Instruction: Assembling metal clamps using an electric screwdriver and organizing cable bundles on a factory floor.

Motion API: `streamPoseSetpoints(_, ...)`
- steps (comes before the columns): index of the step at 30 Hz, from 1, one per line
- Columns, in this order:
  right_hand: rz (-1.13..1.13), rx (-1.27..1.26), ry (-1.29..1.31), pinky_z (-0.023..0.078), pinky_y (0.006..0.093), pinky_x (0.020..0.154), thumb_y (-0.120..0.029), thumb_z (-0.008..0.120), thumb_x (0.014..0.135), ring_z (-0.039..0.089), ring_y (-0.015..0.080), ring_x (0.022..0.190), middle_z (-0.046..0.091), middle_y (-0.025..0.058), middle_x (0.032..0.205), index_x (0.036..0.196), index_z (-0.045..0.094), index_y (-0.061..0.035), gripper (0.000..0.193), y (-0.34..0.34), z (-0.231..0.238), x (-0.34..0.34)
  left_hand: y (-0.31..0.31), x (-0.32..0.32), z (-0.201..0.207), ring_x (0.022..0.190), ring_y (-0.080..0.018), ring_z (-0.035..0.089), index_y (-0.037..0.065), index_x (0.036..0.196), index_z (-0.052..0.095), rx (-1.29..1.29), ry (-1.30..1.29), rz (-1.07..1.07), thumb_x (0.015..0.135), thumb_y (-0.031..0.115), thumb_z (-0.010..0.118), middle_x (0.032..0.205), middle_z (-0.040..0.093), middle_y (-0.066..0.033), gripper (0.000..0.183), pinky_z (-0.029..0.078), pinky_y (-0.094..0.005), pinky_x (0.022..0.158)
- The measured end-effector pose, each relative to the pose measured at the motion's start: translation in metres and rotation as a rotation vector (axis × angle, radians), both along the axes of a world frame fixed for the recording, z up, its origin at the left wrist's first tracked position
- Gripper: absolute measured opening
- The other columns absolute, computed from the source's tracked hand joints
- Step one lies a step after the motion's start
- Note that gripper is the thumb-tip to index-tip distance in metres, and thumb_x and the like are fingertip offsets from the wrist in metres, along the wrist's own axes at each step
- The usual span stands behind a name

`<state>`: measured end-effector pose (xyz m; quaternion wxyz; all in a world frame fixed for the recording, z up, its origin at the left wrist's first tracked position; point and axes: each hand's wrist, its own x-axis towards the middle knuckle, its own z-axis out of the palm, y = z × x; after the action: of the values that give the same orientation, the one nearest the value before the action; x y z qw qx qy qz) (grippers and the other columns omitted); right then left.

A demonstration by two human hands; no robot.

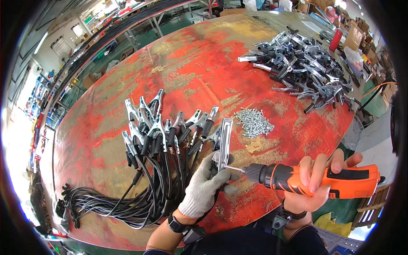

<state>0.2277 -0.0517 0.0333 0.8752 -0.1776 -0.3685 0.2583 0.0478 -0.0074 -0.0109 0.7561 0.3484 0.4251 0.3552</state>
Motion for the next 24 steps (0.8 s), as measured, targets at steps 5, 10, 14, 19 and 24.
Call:
streamPoseSetpoints(5, 0.014, 0.043, 0.051, 0.043, 0.0306, 0.055, 0.001, 0.078, 0.072, 0.05, 0.0115, 0.055, 0.043, -0.0013, 0.098, 0.136, 0.025, -0.0244, 0.087, 0.004, -0.003, -0.005, 0.0, 0.0, 0.002, 0.082, -0.0121, 0.062, -0.002, 0.126, 0.046, 0.029, 0.017, 0.025, 0.093, 0.01, 0.053, 0.098, 0.06, -0.0093, 0.037, 0.053, -0.0219, 0.059)
streamPoseSetpoints(10, -0.063, -0.022, 0.02, 0.043, 0.0318, 0.054, 0.0, 0.076, 0.075, 0.051, 0.0135, 0.056, 0.045, -0.0001, 0.093, 0.137, 0.028, -0.0257, 0.082, 0.0, -0.006, -0.015, -0.002, 0.002, -0.014, 0.077, -0.0135, 0.062, -0.002, 0.129, 0.04, 0.108, 0.049, 0.115, 0.09, 0.004, 0.055, 0.101, 0.059, -0.0103, 0.043, 0.053, -0.0218, 0.055)
streamPoseSetpoints(14, -0.025, -0.013, -0.062, 0.048, 0.0359, 0.054, 0.004, 0.075, 0.075, 0.054, 0.0172, 0.059, 0.05, 0.0037, 0.094, 0.135, 0.033, -0.0296, 0.081, -0.004, -0.007, -0.021, -0.004, 0.005, -0.015, 0.075, -0.0139, 0.062, -0.002, 0.131, 0.037, 0.134, 0.062, 0.169, 0.089, 0.002, 0.056, 0.102, 0.058, -0.0104, 0.046, 0.053, -0.0219, 0.053)
streamPoseSetpoints(19, 0.032, 0.053, -0.114, 0.051, 0.0368, 0.057, 0.012, 0.067, 0.075, 0.056, 0.0176, 0.061, 0.051, 0.0072, 0.096, 0.132, 0.03, -0.0289, 0.079, 0.002, -0.011, -0.016, -0.003, 0.003, -0.011, 0.072, -0.0123, 0.062, 0.0, 0.13, 0.039, 0.041, 0.124, 0.094, 0.089, 0.004, 0.054, 0.103, 0.058, -0.0088, 0.044, 0.053, -0.0228, 0.055)
streamPoseSetpoints(24, 0.098, 0.096, -0.185, 0.051, 0.0375, 0.058, 0.012, 0.068, 0.074, 0.058, 0.0201, 0.064, 0.052, 0.0079, 0.1, 0.127, 0.032, -0.0281, 0.076, 0.006, -0.016, -0.016, 0.004, 0.001, -0.018, 0.069, -0.0122, 0.062, 0.0, 0.129, 0.04, 0.093, 0.116, 0.1, 0.088, 0.006, 0.055, 0.101, 0.06, -0.0086, 0.044, 0.052, -0.023, 0.056)
